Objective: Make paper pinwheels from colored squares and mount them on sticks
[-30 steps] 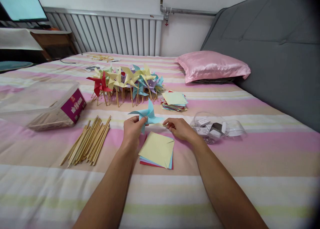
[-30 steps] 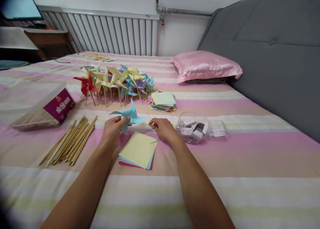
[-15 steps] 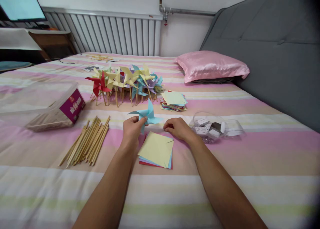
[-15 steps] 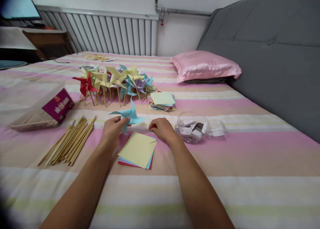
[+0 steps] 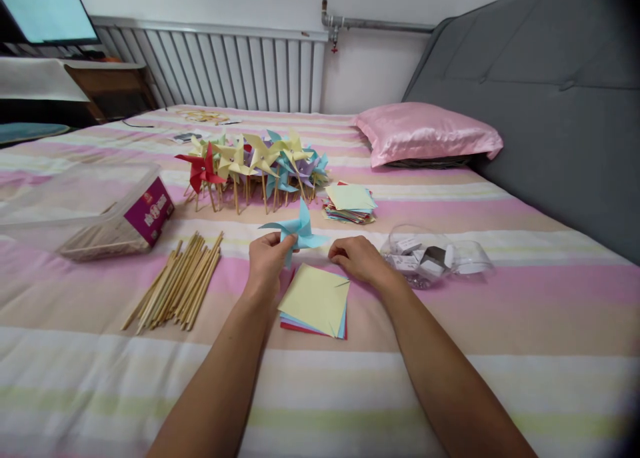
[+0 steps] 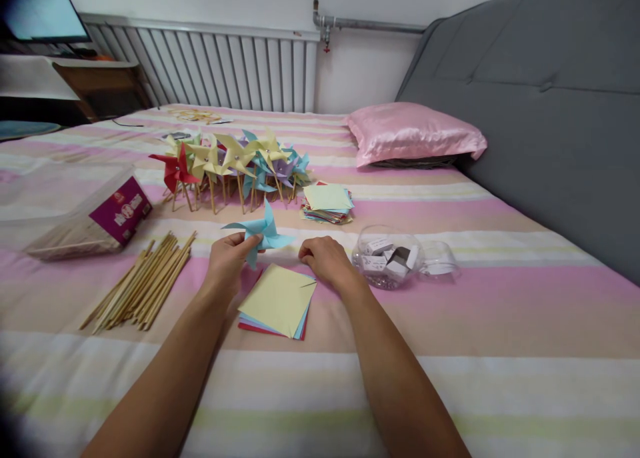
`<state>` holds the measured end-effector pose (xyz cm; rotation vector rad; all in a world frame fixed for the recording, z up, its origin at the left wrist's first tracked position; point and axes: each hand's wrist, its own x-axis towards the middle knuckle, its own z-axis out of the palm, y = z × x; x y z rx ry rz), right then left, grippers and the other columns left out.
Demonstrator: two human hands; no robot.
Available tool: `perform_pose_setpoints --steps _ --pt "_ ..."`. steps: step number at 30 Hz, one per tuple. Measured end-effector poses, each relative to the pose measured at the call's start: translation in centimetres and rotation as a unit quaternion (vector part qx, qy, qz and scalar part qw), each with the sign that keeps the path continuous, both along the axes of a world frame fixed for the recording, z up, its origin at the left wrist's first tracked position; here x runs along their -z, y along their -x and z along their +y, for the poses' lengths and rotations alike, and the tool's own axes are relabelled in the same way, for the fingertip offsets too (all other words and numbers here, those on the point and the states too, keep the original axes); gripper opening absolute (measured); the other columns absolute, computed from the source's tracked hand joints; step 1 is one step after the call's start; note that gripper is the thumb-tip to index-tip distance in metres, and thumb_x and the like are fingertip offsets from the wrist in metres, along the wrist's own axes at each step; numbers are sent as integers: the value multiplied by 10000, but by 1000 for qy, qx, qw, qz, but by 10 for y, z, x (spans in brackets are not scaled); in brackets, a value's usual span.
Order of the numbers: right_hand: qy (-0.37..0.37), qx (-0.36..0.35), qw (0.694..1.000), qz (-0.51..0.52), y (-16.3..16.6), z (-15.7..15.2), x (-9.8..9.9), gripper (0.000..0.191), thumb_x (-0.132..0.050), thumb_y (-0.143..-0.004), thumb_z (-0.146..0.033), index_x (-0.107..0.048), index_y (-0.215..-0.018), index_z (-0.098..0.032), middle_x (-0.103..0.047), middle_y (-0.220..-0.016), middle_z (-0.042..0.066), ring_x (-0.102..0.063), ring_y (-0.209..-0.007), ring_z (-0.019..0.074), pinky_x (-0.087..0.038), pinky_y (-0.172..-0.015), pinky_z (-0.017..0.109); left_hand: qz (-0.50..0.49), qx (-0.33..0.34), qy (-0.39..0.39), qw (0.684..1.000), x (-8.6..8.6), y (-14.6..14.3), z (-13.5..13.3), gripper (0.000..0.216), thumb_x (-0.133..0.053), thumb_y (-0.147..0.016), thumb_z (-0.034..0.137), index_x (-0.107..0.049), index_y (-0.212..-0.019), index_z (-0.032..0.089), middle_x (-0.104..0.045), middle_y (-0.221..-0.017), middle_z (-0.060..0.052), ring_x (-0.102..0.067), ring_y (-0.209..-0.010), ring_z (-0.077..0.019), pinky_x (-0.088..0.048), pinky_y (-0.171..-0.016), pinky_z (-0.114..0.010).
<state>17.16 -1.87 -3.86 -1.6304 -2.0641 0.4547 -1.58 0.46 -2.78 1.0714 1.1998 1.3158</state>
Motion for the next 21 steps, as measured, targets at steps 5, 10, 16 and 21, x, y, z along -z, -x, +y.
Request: perform_pose_setpoints --steps 5,10,16,21 --pt "-67 35 988 134 -7 -2 -17 112 -570 -765 -141 -678 -754 -173 -696 -749 28 -604 -690 146 -430 -678 255 6 -12 -14 1000 -2 -1 -1 171 -712 -572 281 -652 -564 121 -611 -515 -14 -510 -484 -110 -348 -482 -220" --pt "-67 -2 924 377 9 -16 -43 107 -638 -762 -275 -641 -796 -174 -656 -769 18 -596 -717 140 -471 -685 263 -19 -7 -33 999 -3 -5 -5 172 -718 -592 281 -691 -656 124 -647 -579 -18 -563 -552 -137 -399 -545 -235" --pt "-140 -24 946 290 36 -27 -49 53 -680 -771 -275 -700 -771 -226 -604 -850 10 -578 -881 168 -427 -889 340 -24 11 -59 998 -9 -9 -13 145 -717 -612 278 -681 -617 137 -634 -565 -1 -535 -526 -113 -377 -531 -223" --pt "-179 28 947 267 38 -19 -35 38 -736 -731 -282 -739 -767 -270 -520 -939 26 -528 -1001 193 -373 -982 378 -50 47 -63 996 -12 -10 -17 141 -732 -610 265 -675 -596 137 -627 -549 -4 -537 -519 -114 -384 -529 -230"
